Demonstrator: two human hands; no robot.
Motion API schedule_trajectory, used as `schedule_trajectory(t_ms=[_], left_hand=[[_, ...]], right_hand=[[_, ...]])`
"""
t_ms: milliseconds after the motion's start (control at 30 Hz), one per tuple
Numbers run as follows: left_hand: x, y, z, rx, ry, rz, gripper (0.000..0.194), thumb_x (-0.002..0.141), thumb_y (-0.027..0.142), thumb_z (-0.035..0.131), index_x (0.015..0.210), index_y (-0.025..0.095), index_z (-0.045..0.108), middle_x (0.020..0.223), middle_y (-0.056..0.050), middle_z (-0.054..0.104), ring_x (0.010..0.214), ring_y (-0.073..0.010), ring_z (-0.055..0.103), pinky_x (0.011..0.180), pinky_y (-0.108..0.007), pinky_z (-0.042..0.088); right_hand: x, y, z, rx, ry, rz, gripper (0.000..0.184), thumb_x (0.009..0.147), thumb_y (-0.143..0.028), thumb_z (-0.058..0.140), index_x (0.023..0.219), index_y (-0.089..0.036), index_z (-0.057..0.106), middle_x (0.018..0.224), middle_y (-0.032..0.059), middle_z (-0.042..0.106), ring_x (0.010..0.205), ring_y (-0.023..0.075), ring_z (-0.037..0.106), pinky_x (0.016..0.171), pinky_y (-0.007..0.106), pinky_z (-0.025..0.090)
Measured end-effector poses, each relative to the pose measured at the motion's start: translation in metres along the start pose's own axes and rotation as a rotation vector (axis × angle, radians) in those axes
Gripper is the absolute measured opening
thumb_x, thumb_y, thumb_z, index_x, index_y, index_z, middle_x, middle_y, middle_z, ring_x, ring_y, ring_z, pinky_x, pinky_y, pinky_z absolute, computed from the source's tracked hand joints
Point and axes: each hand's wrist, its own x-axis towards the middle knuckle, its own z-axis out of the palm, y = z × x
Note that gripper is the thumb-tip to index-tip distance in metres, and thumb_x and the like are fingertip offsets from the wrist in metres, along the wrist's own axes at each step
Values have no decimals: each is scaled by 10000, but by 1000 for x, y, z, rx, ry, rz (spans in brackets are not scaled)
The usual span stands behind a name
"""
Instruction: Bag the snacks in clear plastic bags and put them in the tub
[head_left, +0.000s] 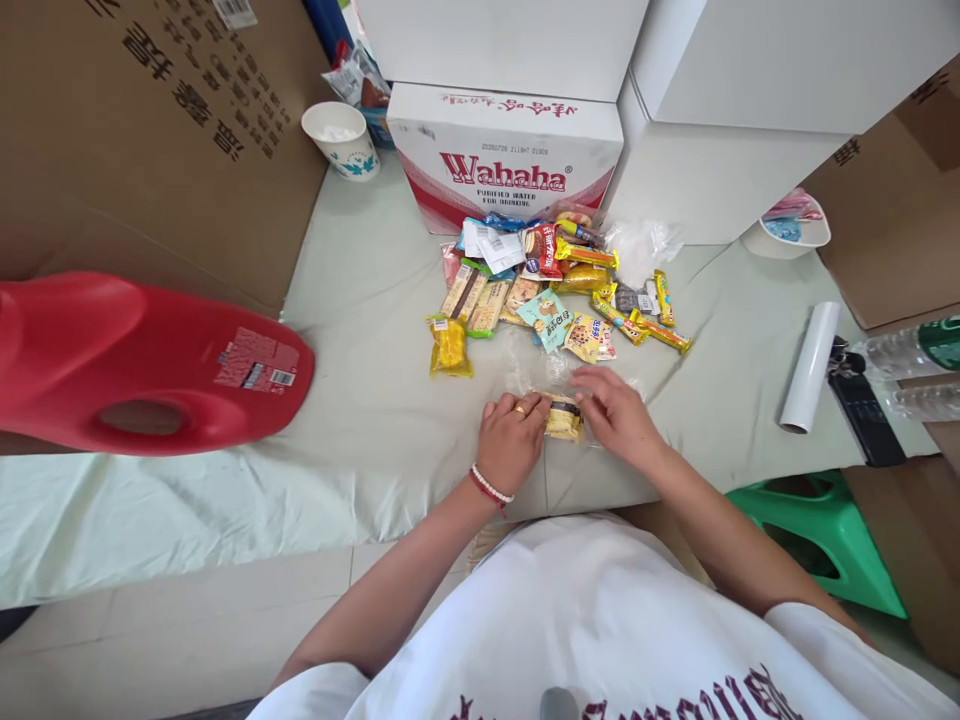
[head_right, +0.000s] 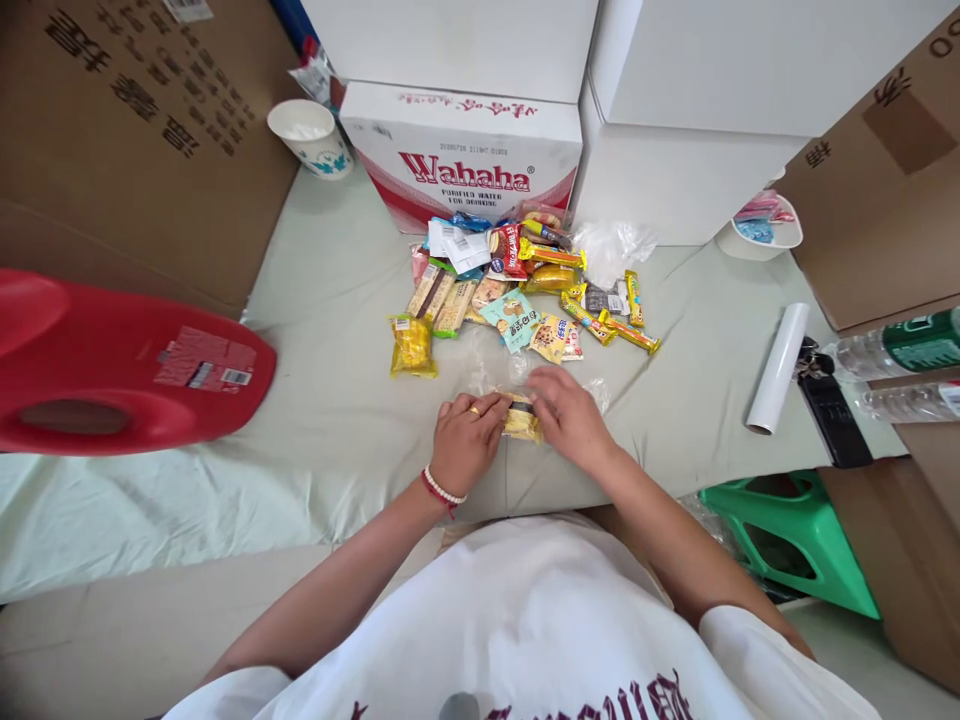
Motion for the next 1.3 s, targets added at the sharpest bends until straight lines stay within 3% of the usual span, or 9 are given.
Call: schedule_trajectory(t_ms=[100, 200, 367, 500, 667, 900, 1033, 1133, 1300], left_hand=[[0, -1, -3, -52, -20, -2, 325, 1018, 291, 473, 1278, 265, 668, 1263, -76, 721, 966, -268, 563, 771, -430, 361], [-1, 0, -4, -97, -38, -6, 339, 1011, 298, 472, 1286, 289, 670, 1269, -87, 711, 983, -277, 549, 801, -440, 382], [-1, 4, -1, -97, -38, -17, 328, 985, 288, 519, 1265, 325, 685, 1323, -87, 670, 1033, -291, 526, 840, -454, 391], [-2, 7, 0, -74, 4, -58, 294, 959, 278, 568, 1205, 341, 716, 1323, -104, 630, 1064, -303, 502, 851, -456, 395], [-7, -3, 7, -344, 92, -111, 212, 932, 241, 586, 1062, 276, 749, 1117, -105, 613, 1034, -263, 518, 903, -449, 453], [1, -33, 8, -762, 217, -548, 604, 777, 317, 744, 1324, 176, 533, 1286, -138, 525, 870, -167, 594, 717, -307, 543], [16, -47, 0, -758, -21, -482, 241, 789, 258, 655, 1009, 172, 701, 1013, -66, 675, 732, -146, 578, 774, -324, 513], [14, -55, -5, -914, 13, -604, 162, 789, 318, 627, 836, 177, 692, 805, -20, 654, 744, -156, 589, 746, -299, 499], [-2, -49, -18, -1271, 91, -722, 237, 728, 376, 699, 813, 183, 589, 1067, -55, 662, 947, -176, 639, 823, -323, 556]], right_hand=[[22, 14, -9, -240, 127, 133, 411, 990, -401, 544, 1325, -173, 610, 1210, 162, 667, 1147, 317, 561, 1014, 499, 446], [48, 28, -10, -313, 21, 222, 574, 867, -508, 708, 1311, -154, 620, 1064, 144, 709, 1084, 327, 549, 933, 437, 450], [71, 32, -21, -172, -295, 278, 125, 869, -293, 670, 876, -176, 713, 764, 33, 647, 754, 181, 561, 688, 266, 393], [51, 5, -27, -135, -289, 34, 113, 925, -229, 594, 920, -177, 693, 948, 60, 609, 816, 165, 576, 706, 251, 399], [-5, -21, 0, -337, -443, -153, 211, 1006, -165, 452, 1078, -190, 649, 915, 46, 572, 661, 140, 490, 592, 247, 336], [-27, -13, 18, -309, -432, -143, 571, 968, -94, 439, 1502, -294, 453, 959, 41, 565, 718, 157, 503, 623, 233, 383], [-23, -11, 14, -187, -444, -87, 530, 973, -118, 459, 1457, -320, 528, 980, 37, 566, 733, 151, 511, 662, 228, 428], [-22, -8, 13, -119, -440, -71, 525, 972, -113, 459, 1444, -322, 557, 969, 32, 527, 730, 138, 505, 685, 228, 448], [-23, -1, 13, -30, -410, -68, 534, 962, -77, 441, 1402, -330, 609, 947, 22, 479, 742, 126, 506, 704, 228, 461]])
